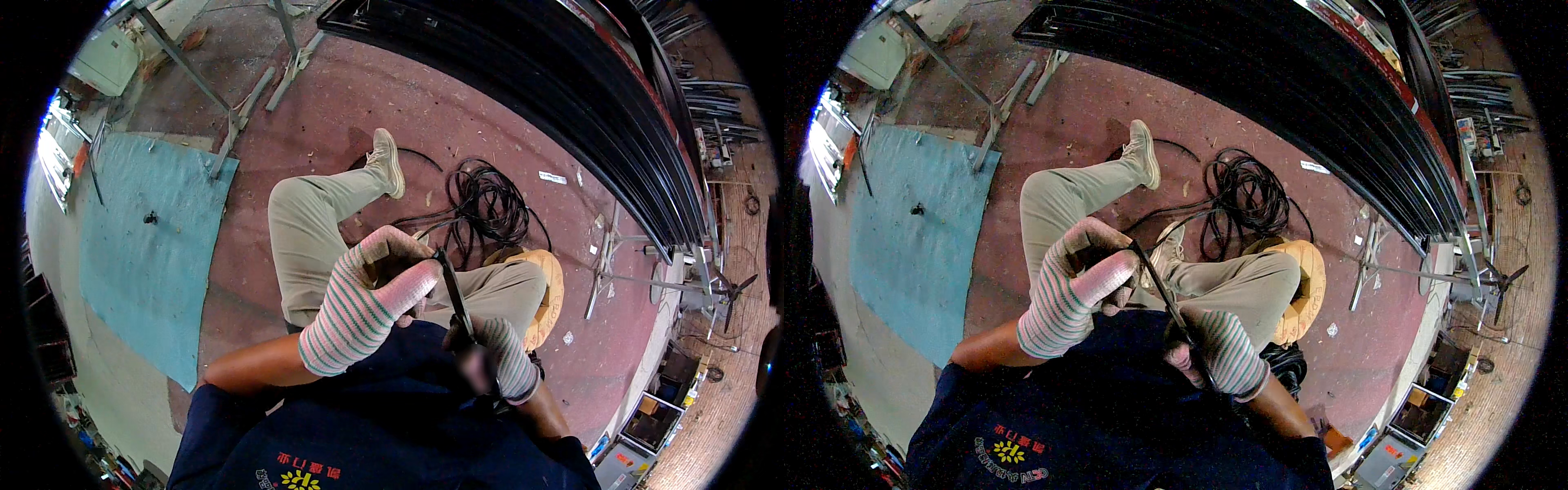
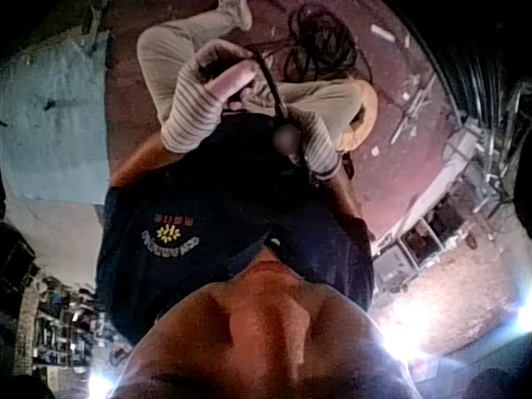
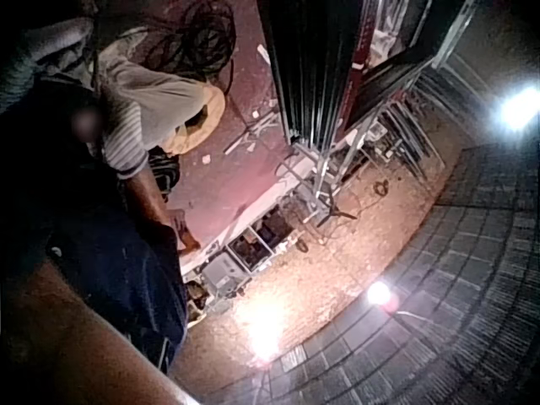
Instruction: The person installs a black rubber seal strip into the groove of a red-framed window. They use shears to cut the seal to length and press it into place along the frame edges.
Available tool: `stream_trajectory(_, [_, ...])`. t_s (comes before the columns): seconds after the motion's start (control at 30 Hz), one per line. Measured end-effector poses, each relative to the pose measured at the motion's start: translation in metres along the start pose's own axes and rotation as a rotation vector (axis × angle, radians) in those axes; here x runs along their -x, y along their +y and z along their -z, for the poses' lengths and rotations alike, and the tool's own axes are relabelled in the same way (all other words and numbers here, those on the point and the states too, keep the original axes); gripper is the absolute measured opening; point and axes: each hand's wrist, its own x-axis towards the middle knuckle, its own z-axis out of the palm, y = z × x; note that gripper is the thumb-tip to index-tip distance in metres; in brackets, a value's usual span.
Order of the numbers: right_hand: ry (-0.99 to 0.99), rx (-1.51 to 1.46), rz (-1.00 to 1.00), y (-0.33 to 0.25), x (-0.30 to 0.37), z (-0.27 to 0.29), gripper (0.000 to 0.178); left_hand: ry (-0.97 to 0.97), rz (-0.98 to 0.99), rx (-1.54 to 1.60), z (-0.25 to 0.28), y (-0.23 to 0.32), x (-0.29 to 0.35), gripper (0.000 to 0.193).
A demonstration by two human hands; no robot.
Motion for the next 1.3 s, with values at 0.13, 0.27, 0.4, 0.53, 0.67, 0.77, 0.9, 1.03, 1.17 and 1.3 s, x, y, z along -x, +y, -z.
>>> stream_trajectory(0.13, [0.011,0.038,0.045,-0.002,0.001,-0.002,0.035,0.001,0.02,0.015,-0.001,0.001,0.0,0.013])
stream_trajectory(0.27, [0.036,-0.008,0.065,0.013,0.0,-0.006,0.031,-0.013,0.03,0.07,0.0,0.001,0.001,0.009])
stream_trajectory(0.4, [0.096,-0.133,0.044,0.021,-0.002,-0.014,0.024,0.013,0.06,0.045,-0.002,0.002,0.002,0.01])
stream_trajectory(0.53, [0.093,-0.204,0.088,0.033,-0.003,-0.02,0.027,0.031,0.059,0.048,-0.004,0.0,0.002,0.01])
stream_trajectory(0.67, [0.08,-0.161,0.152,0.037,-0.007,-0.016,0.032,0.028,0.031,0.039,-0.004,-0.001,0.0,0.01])
stream_trajectory(0.77, [0.091,-0.056,0.227,0.038,-0.007,-0.012,0.037,0.042,0.017,0.019,-0.005,0.002,0.001,0.011])
stream_trajectory(0.9, [0.062,0.002,0.209,0.026,-0.006,-0.008,0.038,0.034,-0.019,0.012,-0.004,0.0,0.0,0.011])
stream_trajectory(1.03, [0.038,0.029,0.212,0.02,-0.007,-0.005,0.036,0.05,-0.017,0.0,-0.006,0.002,0.0,0.01])
stream_trajectory(1.17, [0.064,0.002,0.214,0.026,-0.009,-0.008,0.036,0.057,-0.01,-0.011,-0.005,0.001,0.0,0.011])
stream_trajectory(1.3, [0.072,-0.032,0.173,0.021,-0.009,-0.009,0.03,0.061,0.009,-0.028,-0.003,0.001,0.001,0.011])
